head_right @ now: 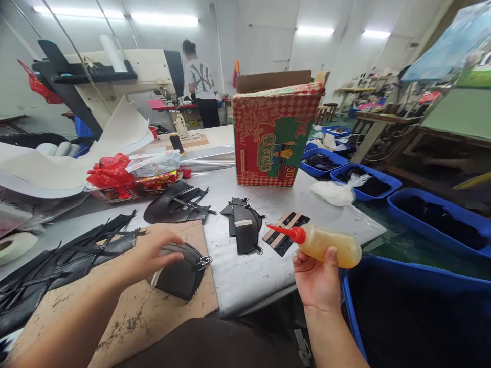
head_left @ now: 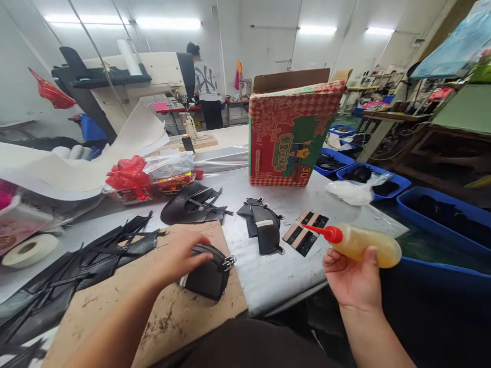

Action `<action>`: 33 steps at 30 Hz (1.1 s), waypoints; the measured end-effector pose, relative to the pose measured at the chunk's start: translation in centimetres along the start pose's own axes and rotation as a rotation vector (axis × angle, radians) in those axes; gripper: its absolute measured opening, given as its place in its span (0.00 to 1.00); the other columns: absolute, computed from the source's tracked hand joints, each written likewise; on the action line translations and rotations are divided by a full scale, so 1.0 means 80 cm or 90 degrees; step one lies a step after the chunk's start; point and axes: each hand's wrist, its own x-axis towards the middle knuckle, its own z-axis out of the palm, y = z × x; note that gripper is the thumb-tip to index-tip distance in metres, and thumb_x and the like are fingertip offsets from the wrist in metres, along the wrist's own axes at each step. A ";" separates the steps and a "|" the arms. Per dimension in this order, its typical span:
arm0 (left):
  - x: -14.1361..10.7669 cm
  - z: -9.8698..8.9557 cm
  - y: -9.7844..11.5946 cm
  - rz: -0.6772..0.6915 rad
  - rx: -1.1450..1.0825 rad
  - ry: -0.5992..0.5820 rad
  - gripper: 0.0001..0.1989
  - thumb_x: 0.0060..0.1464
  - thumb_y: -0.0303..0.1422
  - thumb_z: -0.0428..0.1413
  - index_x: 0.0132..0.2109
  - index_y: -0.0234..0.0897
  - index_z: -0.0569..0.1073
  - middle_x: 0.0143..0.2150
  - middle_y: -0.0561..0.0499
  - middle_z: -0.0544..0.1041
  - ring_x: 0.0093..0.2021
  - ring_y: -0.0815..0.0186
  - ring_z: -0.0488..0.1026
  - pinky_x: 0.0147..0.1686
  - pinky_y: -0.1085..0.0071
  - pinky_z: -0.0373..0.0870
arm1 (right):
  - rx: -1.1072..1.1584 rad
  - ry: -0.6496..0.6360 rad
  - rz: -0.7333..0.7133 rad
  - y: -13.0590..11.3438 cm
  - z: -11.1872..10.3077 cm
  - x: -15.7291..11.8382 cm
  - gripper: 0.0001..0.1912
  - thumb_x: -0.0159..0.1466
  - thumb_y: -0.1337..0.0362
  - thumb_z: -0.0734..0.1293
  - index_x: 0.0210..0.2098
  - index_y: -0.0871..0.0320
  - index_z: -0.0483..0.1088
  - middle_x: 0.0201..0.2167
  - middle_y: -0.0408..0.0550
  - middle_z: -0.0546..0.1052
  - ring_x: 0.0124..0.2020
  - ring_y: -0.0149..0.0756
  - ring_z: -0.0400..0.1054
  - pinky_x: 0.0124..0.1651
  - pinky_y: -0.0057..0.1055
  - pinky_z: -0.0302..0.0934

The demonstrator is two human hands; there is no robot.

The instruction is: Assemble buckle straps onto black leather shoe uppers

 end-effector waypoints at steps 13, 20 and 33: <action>-0.027 0.013 -0.038 0.081 0.242 -0.089 0.12 0.51 0.39 0.56 0.41 0.37 0.70 0.40 0.46 0.71 0.41 0.57 0.68 0.41 0.64 0.65 | -0.127 -0.209 0.031 0.052 0.030 -0.045 0.26 0.39 0.52 0.78 0.37 0.52 0.74 0.27 0.43 0.78 0.24 0.35 0.71 0.16 0.24 0.65; -0.014 -0.005 -0.015 0.088 0.192 -0.126 0.12 0.48 0.39 0.56 0.39 0.39 0.74 0.38 0.46 0.73 0.43 0.53 0.68 0.44 0.61 0.61 | -0.161 -0.289 -0.036 0.050 0.049 -0.049 0.27 0.40 0.52 0.78 0.39 0.49 0.73 0.34 0.43 0.77 0.27 0.35 0.71 0.16 0.24 0.64; -0.015 -0.024 0.031 0.049 -0.191 -0.224 0.10 0.47 0.40 0.55 0.27 0.38 0.75 0.28 0.51 0.74 0.31 0.62 0.67 0.31 0.73 0.60 | -0.208 -0.295 -0.162 0.042 0.058 -0.053 0.24 0.36 0.51 0.79 0.31 0.51 0.74 0.26 0.45 0.77 0.28 0.40 0.72 0.28 0.35 0.71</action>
